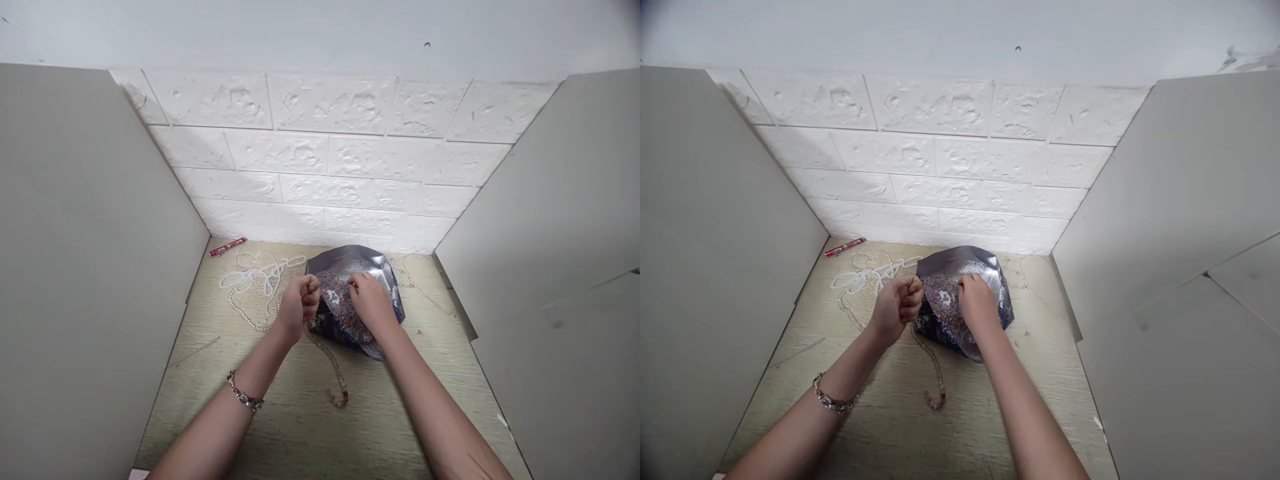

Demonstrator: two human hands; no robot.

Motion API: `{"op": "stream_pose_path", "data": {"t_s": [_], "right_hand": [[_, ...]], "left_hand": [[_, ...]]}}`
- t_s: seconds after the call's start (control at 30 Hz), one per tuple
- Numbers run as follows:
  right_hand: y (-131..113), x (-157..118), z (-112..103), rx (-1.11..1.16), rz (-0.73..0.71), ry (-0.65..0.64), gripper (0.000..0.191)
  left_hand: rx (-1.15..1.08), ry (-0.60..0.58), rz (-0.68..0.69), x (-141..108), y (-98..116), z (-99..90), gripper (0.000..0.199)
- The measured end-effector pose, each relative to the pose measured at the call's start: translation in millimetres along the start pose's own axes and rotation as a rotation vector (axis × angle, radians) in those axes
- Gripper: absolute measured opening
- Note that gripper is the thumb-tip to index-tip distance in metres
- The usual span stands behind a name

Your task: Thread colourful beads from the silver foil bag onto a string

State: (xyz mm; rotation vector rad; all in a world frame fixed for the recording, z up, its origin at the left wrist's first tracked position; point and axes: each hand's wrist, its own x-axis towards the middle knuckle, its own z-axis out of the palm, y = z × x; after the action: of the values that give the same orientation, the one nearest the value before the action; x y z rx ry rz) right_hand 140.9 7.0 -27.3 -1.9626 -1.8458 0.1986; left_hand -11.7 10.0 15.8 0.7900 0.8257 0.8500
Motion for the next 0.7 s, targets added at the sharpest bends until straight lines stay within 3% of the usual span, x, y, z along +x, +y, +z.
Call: {"op": "stream_pose_path", "data": {"t_s": [0.23,0.43,0.7], "right_hand": [[-1.5,14.2,5.1,-0.091,-0.016,-0.073,0.024],[-4.9,17.4,11.3,-0.177,-0.052,-0.1,0.025],[-7.3,25.5,13.4,-0.22,0.009,-0.14,0.027]], "left_hand": [[-0.059,-0.044,-0.025,-0.9,0.9,-1.1,0.038],[-0.06,-0.075,0.041,-2.3,-0.3,-1.1,0.008],[0.093,0.054,0.068,5.3,-7.3,0.0,0.008]]}}
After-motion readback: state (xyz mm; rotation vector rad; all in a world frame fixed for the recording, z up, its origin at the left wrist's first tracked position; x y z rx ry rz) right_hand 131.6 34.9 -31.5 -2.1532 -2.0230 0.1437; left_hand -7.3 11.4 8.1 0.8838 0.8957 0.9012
